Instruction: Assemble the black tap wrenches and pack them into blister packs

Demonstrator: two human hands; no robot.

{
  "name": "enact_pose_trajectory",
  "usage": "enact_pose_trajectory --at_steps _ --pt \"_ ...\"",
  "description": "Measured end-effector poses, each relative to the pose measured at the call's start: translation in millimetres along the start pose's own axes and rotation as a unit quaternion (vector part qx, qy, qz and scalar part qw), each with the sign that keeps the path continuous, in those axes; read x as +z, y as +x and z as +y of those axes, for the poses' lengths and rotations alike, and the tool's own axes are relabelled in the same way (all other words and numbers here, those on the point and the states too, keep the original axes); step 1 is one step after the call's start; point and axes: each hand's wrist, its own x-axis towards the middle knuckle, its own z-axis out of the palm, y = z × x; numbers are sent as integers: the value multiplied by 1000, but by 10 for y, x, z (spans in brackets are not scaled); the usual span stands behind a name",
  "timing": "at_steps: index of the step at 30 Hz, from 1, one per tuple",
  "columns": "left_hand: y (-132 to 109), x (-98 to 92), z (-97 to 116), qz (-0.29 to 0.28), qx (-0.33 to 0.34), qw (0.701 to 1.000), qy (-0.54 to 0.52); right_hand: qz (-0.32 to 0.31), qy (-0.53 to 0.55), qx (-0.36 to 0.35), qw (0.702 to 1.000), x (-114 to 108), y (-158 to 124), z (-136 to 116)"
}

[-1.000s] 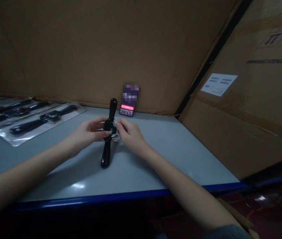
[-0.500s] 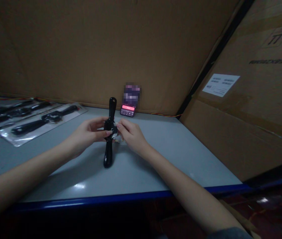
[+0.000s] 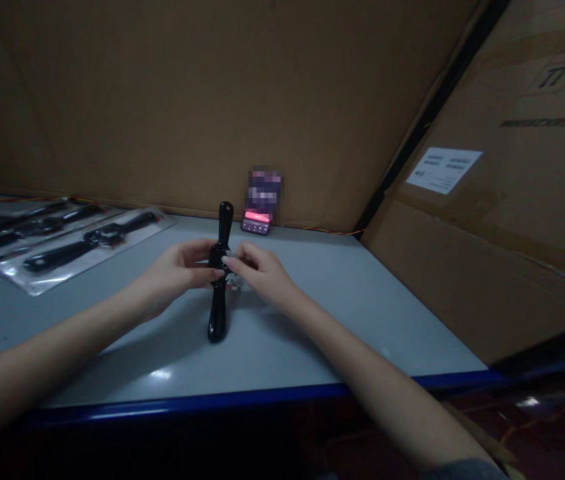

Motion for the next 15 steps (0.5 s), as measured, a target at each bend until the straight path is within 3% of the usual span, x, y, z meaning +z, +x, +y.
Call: enact_pose_trajectory --at_steps 15 --pt "54 -24 -45 9 24 999 28 -13 -4 -8 1000 -25 -18 -61"
